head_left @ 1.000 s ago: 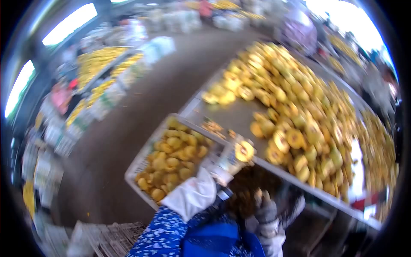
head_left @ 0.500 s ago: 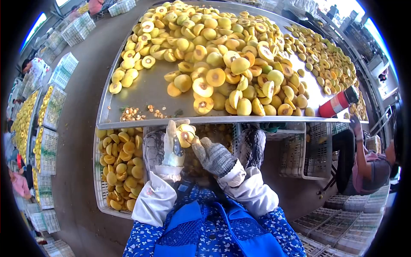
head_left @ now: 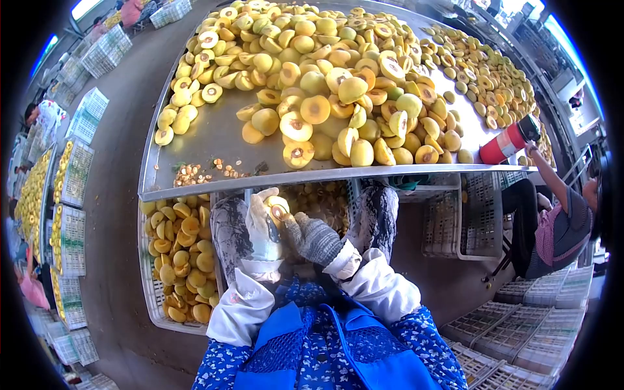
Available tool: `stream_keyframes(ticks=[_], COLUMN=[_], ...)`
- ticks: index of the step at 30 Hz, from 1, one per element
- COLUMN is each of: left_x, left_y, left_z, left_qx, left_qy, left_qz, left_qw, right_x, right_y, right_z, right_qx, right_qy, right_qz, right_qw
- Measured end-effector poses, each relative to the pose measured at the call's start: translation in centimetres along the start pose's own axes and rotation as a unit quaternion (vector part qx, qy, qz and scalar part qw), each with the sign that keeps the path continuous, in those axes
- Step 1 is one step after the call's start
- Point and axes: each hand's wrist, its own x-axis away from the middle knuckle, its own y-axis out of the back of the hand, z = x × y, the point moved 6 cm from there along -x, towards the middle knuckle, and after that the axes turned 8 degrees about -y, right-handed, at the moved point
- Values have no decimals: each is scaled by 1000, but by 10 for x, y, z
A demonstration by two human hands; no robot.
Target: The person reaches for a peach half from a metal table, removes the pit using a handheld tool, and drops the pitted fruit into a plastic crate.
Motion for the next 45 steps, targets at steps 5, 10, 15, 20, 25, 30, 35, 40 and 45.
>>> stream_keyframes(ticks=[5,10,15,20,25,30,35,40,45], left_x=[2,10,12,9,16,25,12,25,13], left_y=[-3,-6,-13,-31,-26,-17,-32,-48,-6], left_z=[-13,18,28,17,18,37,11,35,49], left_qx=[-93,83,171,132,260,299,281,524,322], left_qy=[-62,53,186,223,213,259,219,346,284], left_qz=[16,21,65,274,56,51,170,48,-99], left_qw=[994,995,965,926,940,917,919,777,898], right_x=[0,5,8,21,35,44,51,54,54], right_y=[3,1,8,-12,-40,-59,-46,-40,-33], right_z=[-4,-5,-10,-34,-26,-22,-21,-20,-35], right_qx=[-47,-18,-100,-446,-737,-775,-733,-707,-530], right_qy=[-53,-1,-18,-155,-230,-173,-199,-159,-168], right_qz=[41,48,82,266,414,345,613,405,146], right_qw=[997,999,991,840,481,501,217,557,818])
